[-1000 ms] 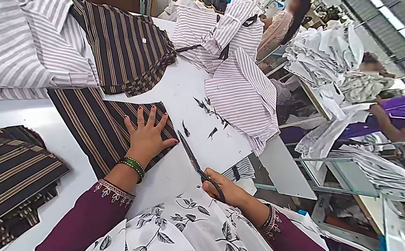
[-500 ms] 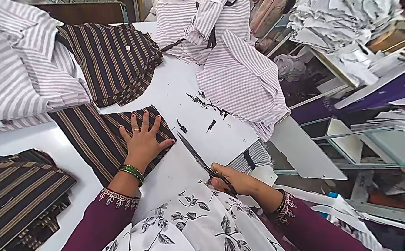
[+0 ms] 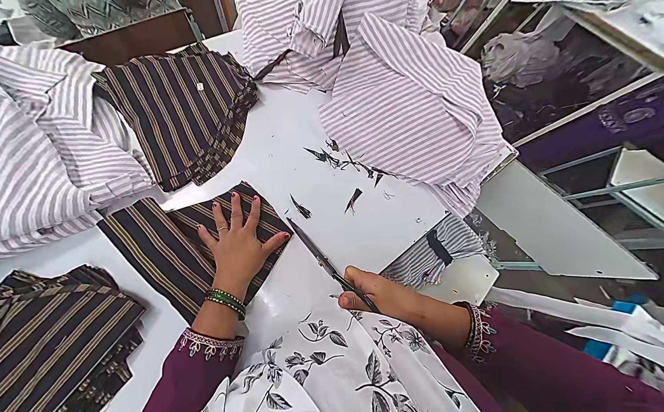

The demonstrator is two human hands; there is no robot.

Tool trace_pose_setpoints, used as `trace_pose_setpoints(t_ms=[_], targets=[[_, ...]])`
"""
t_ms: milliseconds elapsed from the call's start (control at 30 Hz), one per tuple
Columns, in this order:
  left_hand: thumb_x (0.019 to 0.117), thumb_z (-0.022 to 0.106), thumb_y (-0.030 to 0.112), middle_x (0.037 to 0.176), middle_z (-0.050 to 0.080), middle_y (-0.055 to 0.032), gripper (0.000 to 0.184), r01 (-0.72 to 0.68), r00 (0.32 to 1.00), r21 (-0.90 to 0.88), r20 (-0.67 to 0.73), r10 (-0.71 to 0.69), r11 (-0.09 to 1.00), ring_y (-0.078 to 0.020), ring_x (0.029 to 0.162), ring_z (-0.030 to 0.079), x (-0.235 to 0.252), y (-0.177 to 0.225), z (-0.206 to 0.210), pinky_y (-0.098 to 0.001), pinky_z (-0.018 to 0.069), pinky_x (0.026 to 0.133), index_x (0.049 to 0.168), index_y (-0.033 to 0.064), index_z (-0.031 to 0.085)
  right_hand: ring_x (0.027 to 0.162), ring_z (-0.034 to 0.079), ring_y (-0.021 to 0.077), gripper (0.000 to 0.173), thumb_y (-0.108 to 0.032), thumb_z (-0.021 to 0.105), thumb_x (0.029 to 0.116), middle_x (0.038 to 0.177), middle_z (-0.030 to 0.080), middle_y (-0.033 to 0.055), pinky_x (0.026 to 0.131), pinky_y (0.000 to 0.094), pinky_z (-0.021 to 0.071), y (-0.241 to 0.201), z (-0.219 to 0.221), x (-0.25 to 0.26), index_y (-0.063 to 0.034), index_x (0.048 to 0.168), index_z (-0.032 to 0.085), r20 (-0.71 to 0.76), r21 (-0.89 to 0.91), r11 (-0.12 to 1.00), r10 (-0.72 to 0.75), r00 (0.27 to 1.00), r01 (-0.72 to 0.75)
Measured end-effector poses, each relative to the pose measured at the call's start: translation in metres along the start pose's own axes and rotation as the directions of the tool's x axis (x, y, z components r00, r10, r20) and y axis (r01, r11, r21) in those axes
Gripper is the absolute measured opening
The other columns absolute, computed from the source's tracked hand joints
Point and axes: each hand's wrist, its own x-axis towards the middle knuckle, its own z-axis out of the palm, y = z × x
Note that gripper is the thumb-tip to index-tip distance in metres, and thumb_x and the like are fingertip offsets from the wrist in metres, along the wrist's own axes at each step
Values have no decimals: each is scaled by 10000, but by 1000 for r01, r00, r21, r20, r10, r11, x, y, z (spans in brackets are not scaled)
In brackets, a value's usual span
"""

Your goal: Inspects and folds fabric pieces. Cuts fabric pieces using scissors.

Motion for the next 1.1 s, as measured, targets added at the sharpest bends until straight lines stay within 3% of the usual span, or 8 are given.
trace_pose_setpoints(t_ms=[267, 533, 667, 767, 867, 933, 1000, 1100], targets=[[819, 529, 827, 1711, 146, -175, 1019, -12, 1000, -7, -22, 12, 1000, -517, 1554, 27, -1, 0, -1, -807, -47, 1118, 1611, 209, 358, 699, 476, 52, 561, -552, 609, 961, 834, 479, -7, 659, 259, 418, -5, -10, -6, -29, 1103, 460, 84, -29, 994, 108, 991, -106], [798, 480, 873, 1700, 179, -195, 1046, -160, 987, 12, -24, 161, 987, -533, 1546, 65, 0, -10, 4, -829, -22, 1102, 1598, 206, 390, 493, 508, 38, 332, -372, 613, 1005, 622, 477, -64, 523, 210, 477, -9, -12, 0, -79, 1024, 457, -133, 200, 978, 93, 987, -65], [796, 596, 782, 1693, 220, -179, 975, -580, 789, -24, 234, 569, 814, -525, 1543, 110, -13, -26, -6, -835, 24, 1100, 1589, 247, 410, 458, 516, 34, 277, -363, 559, 1008, 584, 467, -90, 488, 194, 491, -3, -29, 17, -113, 997, 439, -260, 375, 921, -4, 966, 105], [805, 791, 534, 1729, 84, -127, 961, -665, 609, -65, 529, 591, 744, -475, 1568, 3, -26, -29, -29, -816, -12, 1111, 1617, 294, 337, 452, 554, 30, 317, -434, 541, 1007, 569, 506, -97, 479, 178, 513, 3, -36, 25, -138, 950, 440, -257, 449, 873, -76, 963, 189], [836, 815, 417, 1730, 105, -101, 877, -617, 610, -62, 592, 527, 785, -454, 1574, 11, -38, -28, -44, -805, 7, 1123, 1594, 299, 390, 452, 564, 23, 433, -547, 628, 930, 565, 517, -109, 470, 174, 515, 7, -38, 26, -154, 955, 447, -231, 447, 867, -126, 965, 221], [903, 714, 476, 1663, 329, -126, 625, -538, 729, -166, 400, 555, 826, -448, 1553, 189, -47, -28, -37, -772, 115, 1147, 1451, 196, 606, 451, 567, 20, 473, -579, 657, 899, 563, 522, -113, 465, 171, 514, 8, -38, 25, -156, 961, 454, -209, 438, 871, -144, 967, 224], [949, 613, 535, 1379, 647, -164, 541, -468, 875, -210, 27, 483, 858, -430, 1349, 539, -57, -17, -16, -674, 402, 1066, 1179, 68, 762, 460, 572, 17, 448, -560, 642, 916, 569, 525, -116, 476, 168, 521, 9, -40, 25, -157, 962, 452, -185, 429, 875, -157, 970, 224], [892, 691, 514, 1046, 725, -213, 536, -320, 930, -231, -263, 258, 919, -410, 996, 689, -68, 15, 8, -567, 546, 837, 1022, -1, 766, 466, 568, 24, 385, -502, 606, 954, 570, 520, -103, 487, 170, 517, 9, -43, 25, -150, 957, 450, -148, 424, 880, -163, 975, 212]])
